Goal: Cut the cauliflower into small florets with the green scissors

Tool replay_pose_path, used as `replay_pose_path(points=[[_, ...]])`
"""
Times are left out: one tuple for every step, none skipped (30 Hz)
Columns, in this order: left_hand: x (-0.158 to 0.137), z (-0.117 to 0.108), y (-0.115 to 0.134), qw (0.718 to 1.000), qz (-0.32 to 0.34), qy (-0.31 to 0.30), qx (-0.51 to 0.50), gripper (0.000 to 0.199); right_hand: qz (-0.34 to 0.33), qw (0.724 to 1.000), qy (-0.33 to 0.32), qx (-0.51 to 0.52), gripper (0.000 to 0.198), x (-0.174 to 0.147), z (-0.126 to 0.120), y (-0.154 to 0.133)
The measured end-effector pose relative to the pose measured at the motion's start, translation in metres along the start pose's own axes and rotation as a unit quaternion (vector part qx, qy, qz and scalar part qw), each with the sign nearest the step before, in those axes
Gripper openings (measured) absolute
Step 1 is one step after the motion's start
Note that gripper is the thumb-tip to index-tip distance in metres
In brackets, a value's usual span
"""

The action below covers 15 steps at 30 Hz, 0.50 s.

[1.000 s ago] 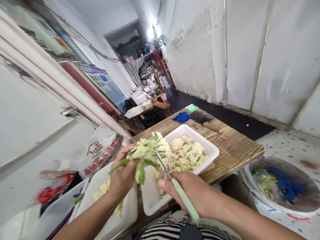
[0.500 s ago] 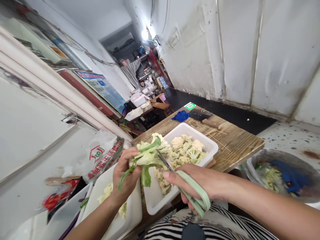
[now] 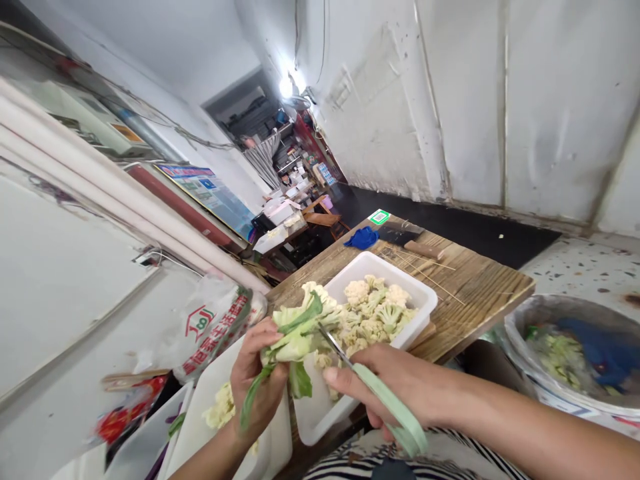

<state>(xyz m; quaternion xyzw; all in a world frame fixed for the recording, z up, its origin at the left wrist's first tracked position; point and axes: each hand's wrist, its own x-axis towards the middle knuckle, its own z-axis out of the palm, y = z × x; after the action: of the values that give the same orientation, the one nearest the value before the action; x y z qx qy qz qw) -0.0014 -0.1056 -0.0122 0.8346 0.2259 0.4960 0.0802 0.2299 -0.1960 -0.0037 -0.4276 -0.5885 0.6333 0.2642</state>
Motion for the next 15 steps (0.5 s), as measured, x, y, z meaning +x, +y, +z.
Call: replay_pose_path(points=[[-0.002, 0.001, 0.002, 1.000, 0.013, -0.004, 0.002, 0.029, 0.002, 1.000, -0.006, 0.004, 0.054, 0.000, -0.001, 0.002], [-0.003, 0.002, 0.003, 1.000, 0.022, -0.008, 0.004, 0.029, -0.005, 1.000, -0.004, 0.000, 0.052, 0.000, -0.001, 0.003], [-0.004, 0.003, 0.005, 0.999, 0.029, -0.012, 0.008, 0.029, -0.017, 1.000, 0.006, -0.012, 0.050, 0.000, -0.002, 0.005], [-0.005, 0.003, 0.007, 0.999, 0.034, -0.012, 0.013, 0.028, -0.030, 0.999, 0.020, -0.031, 0.048, 0.000, -0.003, 0.006], [-0.006, 0.004, 0.008, 0.999, 0.037, -0.012, 0.019, 0.027, -0.044, 0.997, 0.036, -0.053, 0.047, 0.000, -0.003, 0.007], [-0.006, 0.004, 0.009, 0.999, 0.042, -0.014, 0.025, 0.025, -0.056, 0.994, 0.052, -0.076, 0.047, 0.001, -0.004, 0.009], [-0.007, 0.004, 0.009, 0.998, 0.048, -0.016, 0.034, 0.024, -0.065, 0.991, 0.066, -0.097, 0.047, 0.002, -0.004, 0.010], [-0.006, 0.004, 0.009, 0.997, 0.053, -0.020, 0.043, 0.023, -0.071, 0.988, 0.076, -0.111, 0.047, 0.003, -0.003, 0.011], [-0.006, 0.004, 0.009, 0.997, 0.056, -0.023, 0.049, 0.022, -0.071, 0.987, 0.081, -0.115, 0.047, 0.004, -0.003, 0.011], [-0.006, 0.004, 0.009, 0.997, 0.058, -0.026, 0.051, 0.022, -0.069, 0.988, 0.082, -0.114, 0.047, 0.005, -0.002, 0.012], [-0.006, 0.003, 0.009, 0.997, 0.058, -0.030, 0.050, 0.022, -0.066, 0.988, 0.082, -0.110, 0.047, 0.005, -0.001, 0.013], [-0.007, 0.003, 0.008, 0.997, 0.055, -0.031, 0.048, 0.022, -0.063, 0.989, 0.083, -0.107, 0.047, 0.006, 0.000, 0.015], [-0.007, 0.003, 0.008, 0.997, 0.052, -0.028, 0.045, 0.023, -0.058, 0.989, 0.087, -0.106, 0.046, 0.006, 0.001, 0.016], [-0.007, 0.003, 0.006, 0.998, 0.048, -0.024, 0.045, 0.024, -0.053, 0.988, 0.094, -0.110, 0.045, 0.007, 0.001, 0.018], [-0.008, 0.003, 0.005, 0.998, 0.045, -0.020, 0.045, 0.025, -0.047, 0.986, 0.103, -0.119, 0.044, 0.008, 0.002, 0.019]])
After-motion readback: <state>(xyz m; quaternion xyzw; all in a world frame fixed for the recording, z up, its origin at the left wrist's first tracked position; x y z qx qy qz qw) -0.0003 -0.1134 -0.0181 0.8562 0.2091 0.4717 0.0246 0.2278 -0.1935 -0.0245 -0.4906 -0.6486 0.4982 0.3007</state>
